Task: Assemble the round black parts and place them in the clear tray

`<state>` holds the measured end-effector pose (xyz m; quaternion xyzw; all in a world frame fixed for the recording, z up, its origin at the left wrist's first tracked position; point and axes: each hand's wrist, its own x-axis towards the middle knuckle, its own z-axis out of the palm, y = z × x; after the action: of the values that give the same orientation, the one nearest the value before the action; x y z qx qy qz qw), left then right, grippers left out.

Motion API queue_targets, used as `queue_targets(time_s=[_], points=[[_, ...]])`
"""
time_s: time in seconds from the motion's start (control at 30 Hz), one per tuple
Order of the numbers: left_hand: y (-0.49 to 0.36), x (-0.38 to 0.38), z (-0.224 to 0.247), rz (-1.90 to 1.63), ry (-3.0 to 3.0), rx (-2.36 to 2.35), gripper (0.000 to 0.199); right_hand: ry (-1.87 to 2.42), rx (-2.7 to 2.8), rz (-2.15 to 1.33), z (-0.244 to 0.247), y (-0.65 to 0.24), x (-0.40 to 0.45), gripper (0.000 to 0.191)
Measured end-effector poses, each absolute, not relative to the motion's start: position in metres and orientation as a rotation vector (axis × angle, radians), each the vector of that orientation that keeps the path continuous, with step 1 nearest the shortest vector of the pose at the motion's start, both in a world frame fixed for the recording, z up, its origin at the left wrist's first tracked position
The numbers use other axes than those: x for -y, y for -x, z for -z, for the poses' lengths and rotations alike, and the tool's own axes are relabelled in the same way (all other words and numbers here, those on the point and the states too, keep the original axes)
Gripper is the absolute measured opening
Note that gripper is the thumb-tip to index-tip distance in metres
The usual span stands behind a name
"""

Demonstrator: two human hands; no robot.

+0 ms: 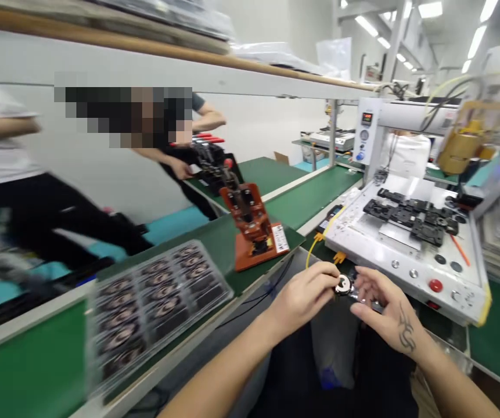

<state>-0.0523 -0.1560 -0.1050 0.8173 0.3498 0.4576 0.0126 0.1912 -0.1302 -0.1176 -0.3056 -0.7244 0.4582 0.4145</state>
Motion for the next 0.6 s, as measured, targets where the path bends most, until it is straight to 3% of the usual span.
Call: queue_targets(time_s=[0.2, 0.6], points=[[0.016, 0.128, 0.096, -1.431, -2.809, -0.881, 0.017, 0.827, 1.886, -0.961, 0.099, -0.213, 0.119, 0.036], [-0.031, 0.101, 0.092, -1.346, -2.881, -0.718, 0.019, 0.978, 1.805, -0.819, 0.099, -0.248, 0.111, 0.032]])
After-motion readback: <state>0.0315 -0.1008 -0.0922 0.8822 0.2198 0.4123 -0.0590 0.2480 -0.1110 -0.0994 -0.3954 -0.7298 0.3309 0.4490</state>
